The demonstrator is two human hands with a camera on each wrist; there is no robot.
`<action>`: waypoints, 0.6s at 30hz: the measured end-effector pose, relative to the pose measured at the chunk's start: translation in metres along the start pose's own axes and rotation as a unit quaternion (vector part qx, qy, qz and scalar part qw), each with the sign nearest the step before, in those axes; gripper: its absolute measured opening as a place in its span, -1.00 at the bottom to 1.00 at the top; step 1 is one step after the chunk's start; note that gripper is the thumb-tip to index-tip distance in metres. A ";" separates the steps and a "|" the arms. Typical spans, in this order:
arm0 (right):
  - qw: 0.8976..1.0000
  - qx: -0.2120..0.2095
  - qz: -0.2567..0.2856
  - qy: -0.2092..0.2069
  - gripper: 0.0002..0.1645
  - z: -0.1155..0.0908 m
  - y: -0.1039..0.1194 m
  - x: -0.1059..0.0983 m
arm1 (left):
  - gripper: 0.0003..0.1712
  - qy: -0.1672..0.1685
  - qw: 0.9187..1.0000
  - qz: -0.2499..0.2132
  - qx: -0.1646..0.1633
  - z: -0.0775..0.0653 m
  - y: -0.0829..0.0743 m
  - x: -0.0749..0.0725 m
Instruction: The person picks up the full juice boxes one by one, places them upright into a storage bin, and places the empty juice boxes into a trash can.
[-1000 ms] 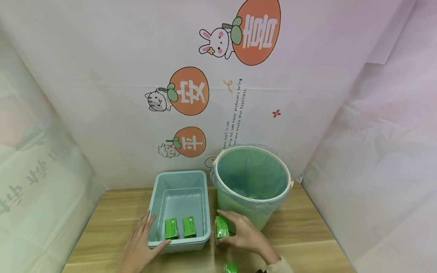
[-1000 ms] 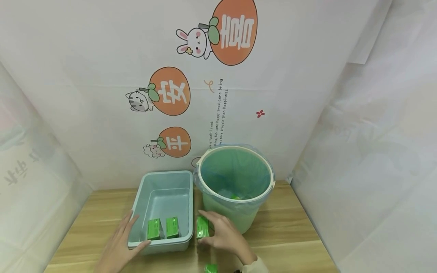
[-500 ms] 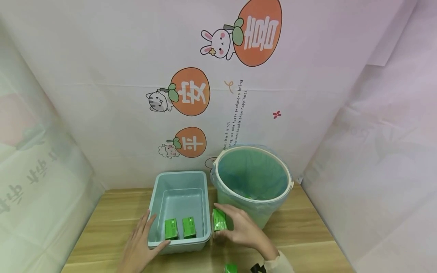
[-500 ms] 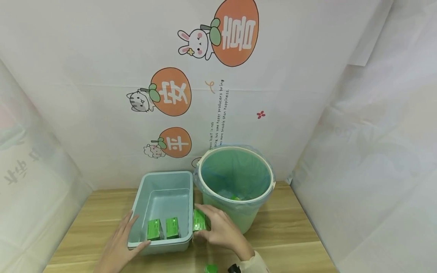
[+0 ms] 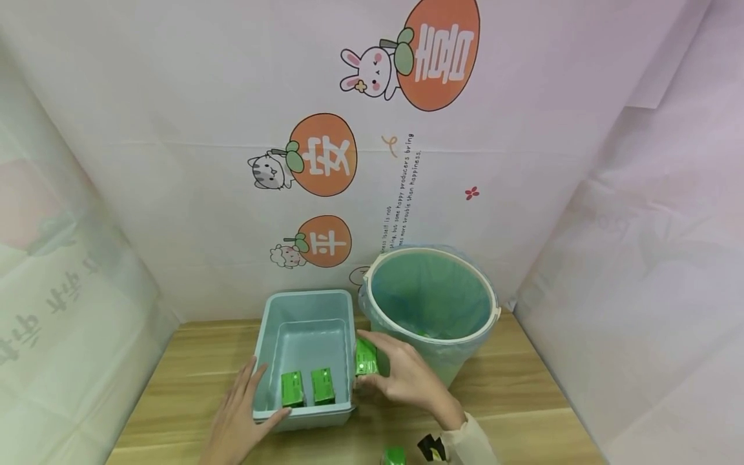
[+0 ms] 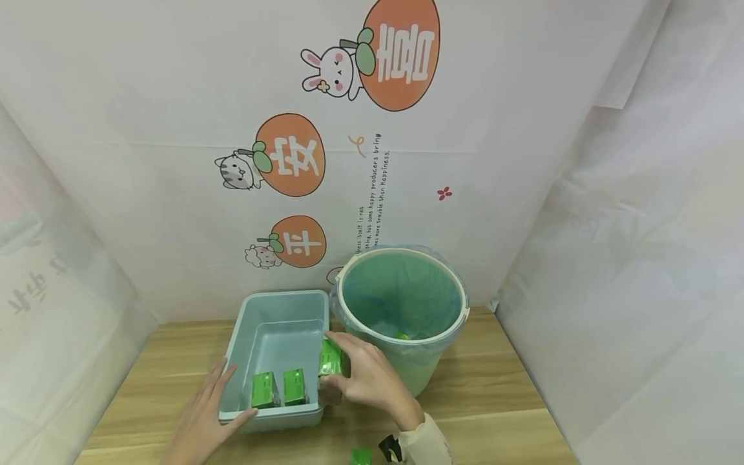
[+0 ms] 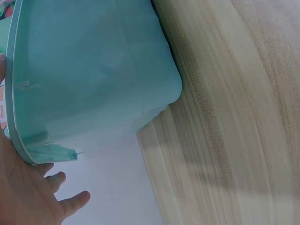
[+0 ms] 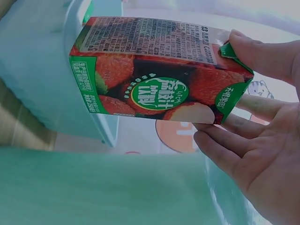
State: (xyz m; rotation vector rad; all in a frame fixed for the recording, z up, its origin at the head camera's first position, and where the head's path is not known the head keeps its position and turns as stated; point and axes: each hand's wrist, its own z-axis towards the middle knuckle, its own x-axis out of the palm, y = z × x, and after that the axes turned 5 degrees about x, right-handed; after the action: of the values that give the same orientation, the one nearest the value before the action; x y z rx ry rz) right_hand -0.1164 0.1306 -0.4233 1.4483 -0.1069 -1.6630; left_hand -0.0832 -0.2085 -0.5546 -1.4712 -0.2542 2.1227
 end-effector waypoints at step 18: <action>0.999 -0.015 0.024 0.039 -0.11 0.048 0.013 0.020 | 0.13 0.009 1.000 -0.004 -0.006 0.001 0.000 -0.002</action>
State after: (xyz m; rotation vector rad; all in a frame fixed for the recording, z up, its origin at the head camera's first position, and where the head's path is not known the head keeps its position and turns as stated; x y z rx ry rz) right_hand -0.1469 0.0873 -0.4159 1.4755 -0.0725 -1.5599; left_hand -0.0832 -0.2090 -0.5527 -1.4929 -0.2658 2.1048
